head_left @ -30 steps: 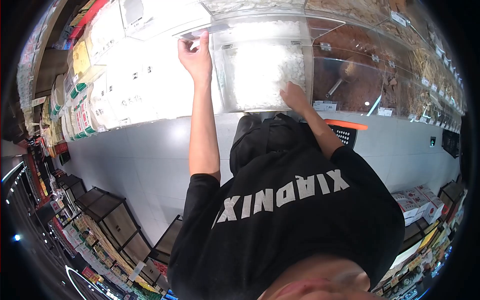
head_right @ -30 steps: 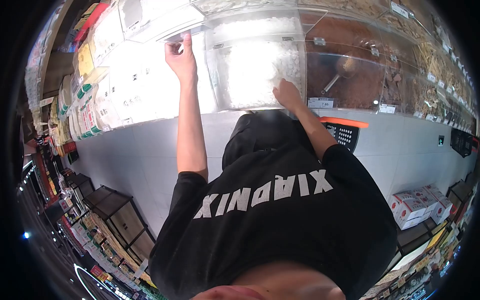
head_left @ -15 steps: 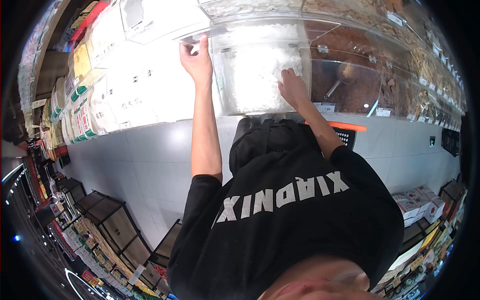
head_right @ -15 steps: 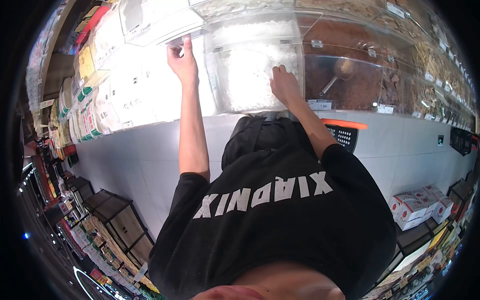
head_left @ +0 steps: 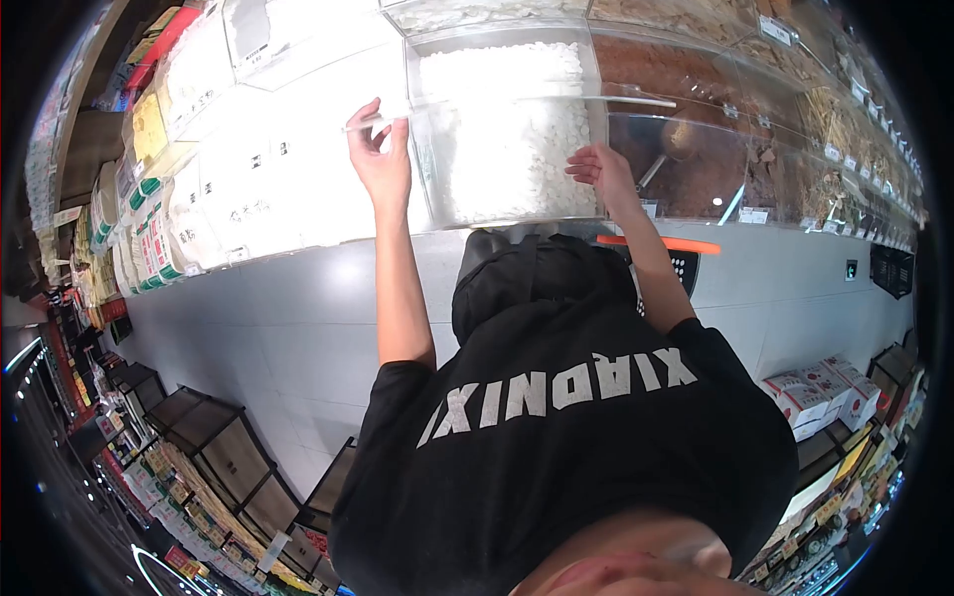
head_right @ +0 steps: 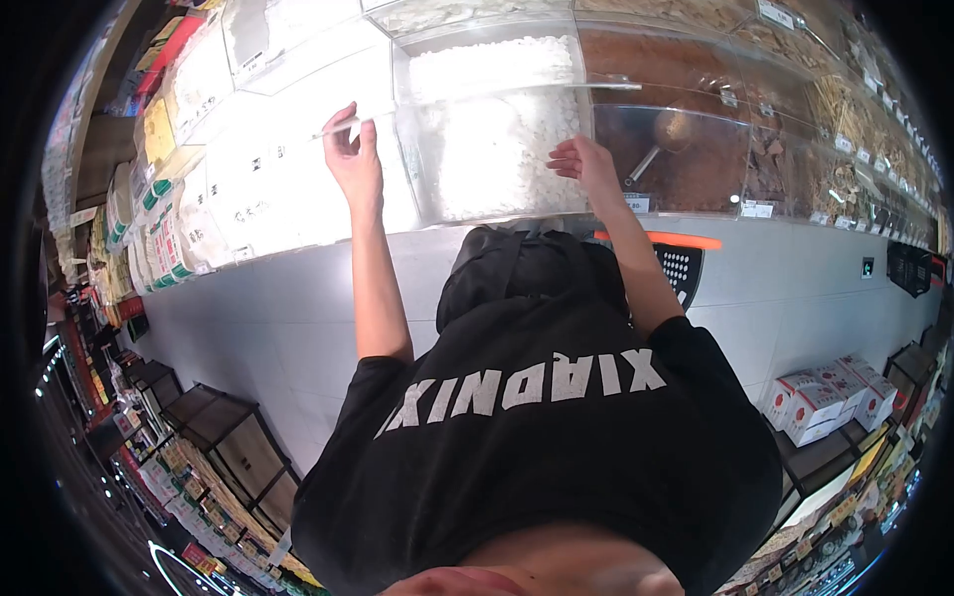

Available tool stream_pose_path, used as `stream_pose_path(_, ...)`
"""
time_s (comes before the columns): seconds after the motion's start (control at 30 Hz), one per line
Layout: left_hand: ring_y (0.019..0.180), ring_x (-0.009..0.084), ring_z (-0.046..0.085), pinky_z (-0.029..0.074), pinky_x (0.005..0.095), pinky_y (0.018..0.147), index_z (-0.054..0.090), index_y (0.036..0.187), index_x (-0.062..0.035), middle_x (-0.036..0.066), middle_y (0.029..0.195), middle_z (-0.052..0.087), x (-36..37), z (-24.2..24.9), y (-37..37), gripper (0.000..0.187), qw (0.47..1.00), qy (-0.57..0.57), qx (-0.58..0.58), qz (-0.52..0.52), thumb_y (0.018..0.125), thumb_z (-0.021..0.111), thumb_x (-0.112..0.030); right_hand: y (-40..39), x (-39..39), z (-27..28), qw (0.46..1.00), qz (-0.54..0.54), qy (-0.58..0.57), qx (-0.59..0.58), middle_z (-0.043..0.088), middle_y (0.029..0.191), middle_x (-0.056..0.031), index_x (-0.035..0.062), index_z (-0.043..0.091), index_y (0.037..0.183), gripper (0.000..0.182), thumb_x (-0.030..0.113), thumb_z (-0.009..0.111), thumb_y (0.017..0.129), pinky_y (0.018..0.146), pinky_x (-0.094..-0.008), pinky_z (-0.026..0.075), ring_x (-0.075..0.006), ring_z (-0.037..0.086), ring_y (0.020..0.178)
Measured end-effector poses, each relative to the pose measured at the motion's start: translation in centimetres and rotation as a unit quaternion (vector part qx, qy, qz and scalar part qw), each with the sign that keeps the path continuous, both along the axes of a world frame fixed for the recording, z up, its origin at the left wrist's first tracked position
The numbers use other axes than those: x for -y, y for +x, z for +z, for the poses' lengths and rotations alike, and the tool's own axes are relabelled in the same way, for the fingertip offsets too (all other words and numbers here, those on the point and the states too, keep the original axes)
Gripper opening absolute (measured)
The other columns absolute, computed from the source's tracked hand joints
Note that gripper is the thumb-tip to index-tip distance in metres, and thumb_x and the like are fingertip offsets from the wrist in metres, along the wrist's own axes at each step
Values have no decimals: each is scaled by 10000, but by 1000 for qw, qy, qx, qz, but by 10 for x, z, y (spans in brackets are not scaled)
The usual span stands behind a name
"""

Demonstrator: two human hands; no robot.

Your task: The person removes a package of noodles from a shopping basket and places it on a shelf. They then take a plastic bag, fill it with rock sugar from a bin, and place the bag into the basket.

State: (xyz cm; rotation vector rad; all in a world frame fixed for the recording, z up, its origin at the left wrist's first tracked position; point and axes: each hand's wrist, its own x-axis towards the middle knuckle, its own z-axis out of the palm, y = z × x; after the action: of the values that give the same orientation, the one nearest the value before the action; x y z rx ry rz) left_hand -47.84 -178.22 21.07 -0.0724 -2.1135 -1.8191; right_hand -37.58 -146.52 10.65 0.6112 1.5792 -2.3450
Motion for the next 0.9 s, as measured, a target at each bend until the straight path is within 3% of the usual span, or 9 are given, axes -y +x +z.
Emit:
stream_pose_path(0.03,1209,228,534,497,374,983,499,1329,-20,146,1357,510,2,0,13,510,998,-57,24,12,873,725,-44,5,-11,14,995,-32,-99,1,640,1187,-215,-32,578,1151,484,422,449,1042,922,-422,515,-327,648,1086)
stream_pose_path(0.13,1185,242,566,505,378,970,477,1375,-36,156,1322,561,8,-18,57,491,994,46,103,-10,925,666,-92,17,-26,75,961,-92,-260,-17,640,1193,-231,-48,572,1152,518,441,442,1041,917,-417,525,-337,650,1090)
stream_pose_path(0.17,1148,240,593,513,371,950,488,1375,-30,159,1289,591,17,-29,71,452,968,164,187,-33,959,613,-156,20,-26,86,950,-104,-293,-26,641,1190,-236,-49,572,1149,518,441,448,1038,920,-414,526,-339,651,1088)
stream_pose_path(0.3,1033,231,663,535,331,872,521,1360,7,162,1178,668,62,-79,128,481,809,501,297,-79,1023,465,-331,32,-30,73,993,-23,-91,72,645,1194,-209,-42,555,1219,473,382,444,1041,998,-418,485,-313,630,1136)
stream_pose_path(0.4,1016,230,675,535,313,825,553,1321,38,160,1191,668,79,-85,147,513,872,354,329,-81,1023,447,-366,43,-18,52,994,-18,35,103,635,1210,-208,-37,532,1261,484,374,501,1009,1030,-427,455,-311,592,1194)
stream_pose_path(0.47,1001,255,682,533,329,839,553,1337,24,178,1187,672,78,-84,150,461,934,84,344,-36,1005,518,-293,48,-7,47,978,21,177,108,623,1214,-223,-34,525,1257,505,380,566,970,1053,-426,431,-332,552,1239)
stream_pose_path(0.53,1011,275,678,528,341,867,548,1349,17,194,1176,672,67,-76,150,443,930,-224,292,-23,986,560,-237,53,6,36,916,53,398,-9,579,1279,-253,-43,485,1320,565,362,597,943,1070,-440,410,-355,517,1278)
stream_pose_path(0.7,1387,397,396,363,479,1112,449,1445,-10,259,1501,395,43,-82,158,556,896,-385,210,-71,935,597,-174,54,37,15,768,193,602,-104,367,1485,-306,-43,354,1461,718,309,639,903,1112,-496,359,-423,383,1388)
stream_pose_path(0.9,1487,384,229,272,507,1166,216,1544,26,242,1602,224,28,-116,164,778,820,-536,143,-142,903,600,-191,83,78,0,655,343,664,-109,121,1616,-263,22,240,1546,898,331,716,851,1098,-639,322,-475,150,1484)
